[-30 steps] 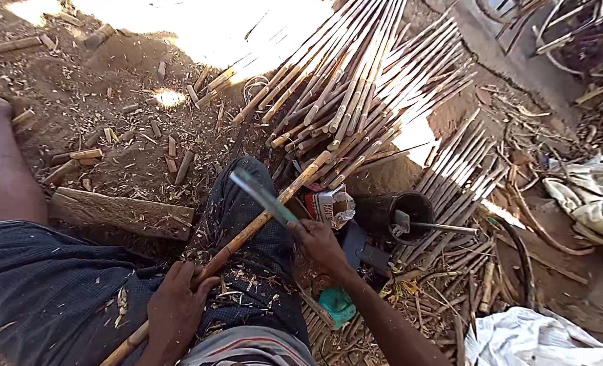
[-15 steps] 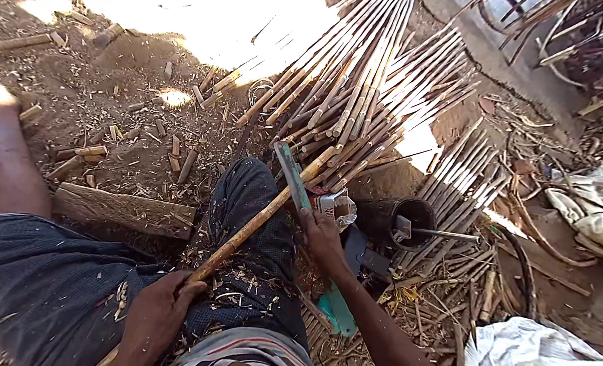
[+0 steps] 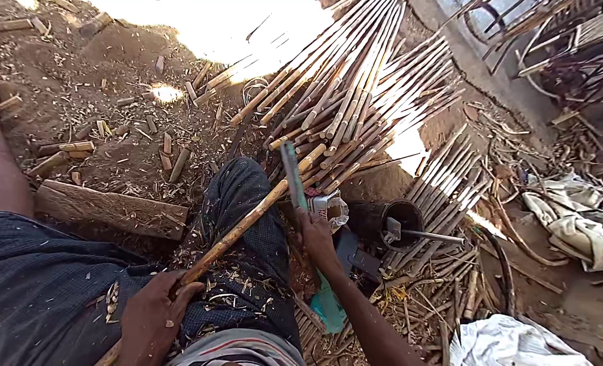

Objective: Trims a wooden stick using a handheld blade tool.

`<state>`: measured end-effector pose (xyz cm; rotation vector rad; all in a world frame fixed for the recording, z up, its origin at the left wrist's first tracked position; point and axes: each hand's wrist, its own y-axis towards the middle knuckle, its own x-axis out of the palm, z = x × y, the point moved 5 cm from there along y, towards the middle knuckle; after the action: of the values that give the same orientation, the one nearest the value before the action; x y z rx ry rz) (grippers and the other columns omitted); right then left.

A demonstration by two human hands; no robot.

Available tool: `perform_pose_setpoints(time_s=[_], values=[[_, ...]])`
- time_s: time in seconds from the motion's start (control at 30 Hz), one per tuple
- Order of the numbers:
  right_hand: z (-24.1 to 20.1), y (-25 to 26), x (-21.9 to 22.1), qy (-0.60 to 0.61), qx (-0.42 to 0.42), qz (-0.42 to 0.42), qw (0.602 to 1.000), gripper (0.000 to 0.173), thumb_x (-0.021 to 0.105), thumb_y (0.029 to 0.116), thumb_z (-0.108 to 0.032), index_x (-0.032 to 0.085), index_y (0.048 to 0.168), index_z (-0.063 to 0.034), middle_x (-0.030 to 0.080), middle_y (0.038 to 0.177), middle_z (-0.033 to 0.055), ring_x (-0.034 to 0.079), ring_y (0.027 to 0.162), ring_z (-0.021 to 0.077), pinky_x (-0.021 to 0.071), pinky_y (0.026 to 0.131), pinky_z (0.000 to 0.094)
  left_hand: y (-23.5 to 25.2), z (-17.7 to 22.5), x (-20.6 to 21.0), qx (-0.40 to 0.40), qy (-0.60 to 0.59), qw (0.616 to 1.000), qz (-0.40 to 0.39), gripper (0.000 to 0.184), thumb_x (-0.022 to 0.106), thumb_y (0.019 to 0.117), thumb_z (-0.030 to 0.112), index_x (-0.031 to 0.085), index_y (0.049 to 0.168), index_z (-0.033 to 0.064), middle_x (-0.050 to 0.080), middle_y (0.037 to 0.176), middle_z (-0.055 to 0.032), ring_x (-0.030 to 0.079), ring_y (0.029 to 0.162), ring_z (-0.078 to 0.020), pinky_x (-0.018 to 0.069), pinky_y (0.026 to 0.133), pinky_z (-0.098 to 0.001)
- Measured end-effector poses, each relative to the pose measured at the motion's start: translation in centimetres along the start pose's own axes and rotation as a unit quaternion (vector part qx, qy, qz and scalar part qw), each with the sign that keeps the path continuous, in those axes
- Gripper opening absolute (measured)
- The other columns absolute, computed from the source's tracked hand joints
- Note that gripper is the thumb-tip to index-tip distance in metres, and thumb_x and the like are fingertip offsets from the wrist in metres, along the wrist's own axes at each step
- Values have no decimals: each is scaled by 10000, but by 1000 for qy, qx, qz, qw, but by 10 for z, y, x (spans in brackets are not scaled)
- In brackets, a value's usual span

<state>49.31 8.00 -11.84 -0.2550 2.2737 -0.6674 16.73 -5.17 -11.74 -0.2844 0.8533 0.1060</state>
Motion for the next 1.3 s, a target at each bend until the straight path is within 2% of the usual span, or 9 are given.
perform_pose_setpoints(time_s=[0.23,0.37,0.5,0.63,0.77,0.87,1.0,1.13,1.3], values=[[-2,24,-4,12,-11,-8,1000,550,435,1070,-538,614,881,-53,535,613,75,528,494,214,480,480,425,-3,0,2,1,5,1000,0,495,639,882,600,774,1062,159,693,881,-17,660,709,-201,548,616,-491],[-13,-15,29,-114,-89,-131,981,513,463,1057,-535,648,875,-92,560,669,67,588,626,230,495,600,467,0,0,-1,3,19,1000,0,530,602,892,627,778,1045,151,695,865,-22,667,706,-211,549,613,-497],[8,23,-2,2,-12,42,999,569,403,1077,-545,625,920,-45,553,634,90,549,521,238,495,507,457,2,-3,1,-22,-4,998,-55,424,593,940,569,776,1032,198,715,904,20,684,774,-167,562,689,-479],[-6,0,18,-58,-41,-54,996,503,458,1071,-517,632,869,-91,562,650,74,577,570,229,498,554,453,3,-12,-6,-58,-18,993,-103,367,588,961,522,771,1000,206,719,849,28,685,741,-158,564,687,-485],[4,18,0,8,-27,12,1000,547,434,1072,-522,639,912,-41,558,657,97,556,553,244,494,539,465,11,-13,1,-62,-32,992,-105,355,564,975,526,767,978,235,692,754,55,656,644,-128,554,614,-455],[-8,-14,33,-122,-90,-111,982,520,431,1053,-572,635,896,-120,558,666,52,596,620,223,503,595,460,15,-16,0,-68,-24,990,-124,384,501,996,530,754,948,245,668,703,79,641,618,-114,546,613,-447],[9,10,4,30,-23,1,999,635,361,1050,-644,618,947,-73,533,612,102,521,469,238,464,445,427,22,-17,2,-85,-72,973,-203,450,418,1065,481,723,885,204,652,672,63,626,579,-127,551,599,-414],[-13,-9,36,-136,-109,-108,979,513,458,1045,-569,631,876,-116,548,649,58,591,606,232,500,582,474,24,-25,-3,-97,-101,962,-233,440,415,1070,471,720,932,185,659,684,54,614,557,-117,542,563,-347],[1,10,7,-4,-54,-8,999,595,383,1064,-591,627,947,-61,545,630,105,546,505,244,485,476,449,32,-19,4,-66,-185,940,-280,421,389,1063,496,615,961,156,609,634,14,572,477,-132,492,449,-289]])
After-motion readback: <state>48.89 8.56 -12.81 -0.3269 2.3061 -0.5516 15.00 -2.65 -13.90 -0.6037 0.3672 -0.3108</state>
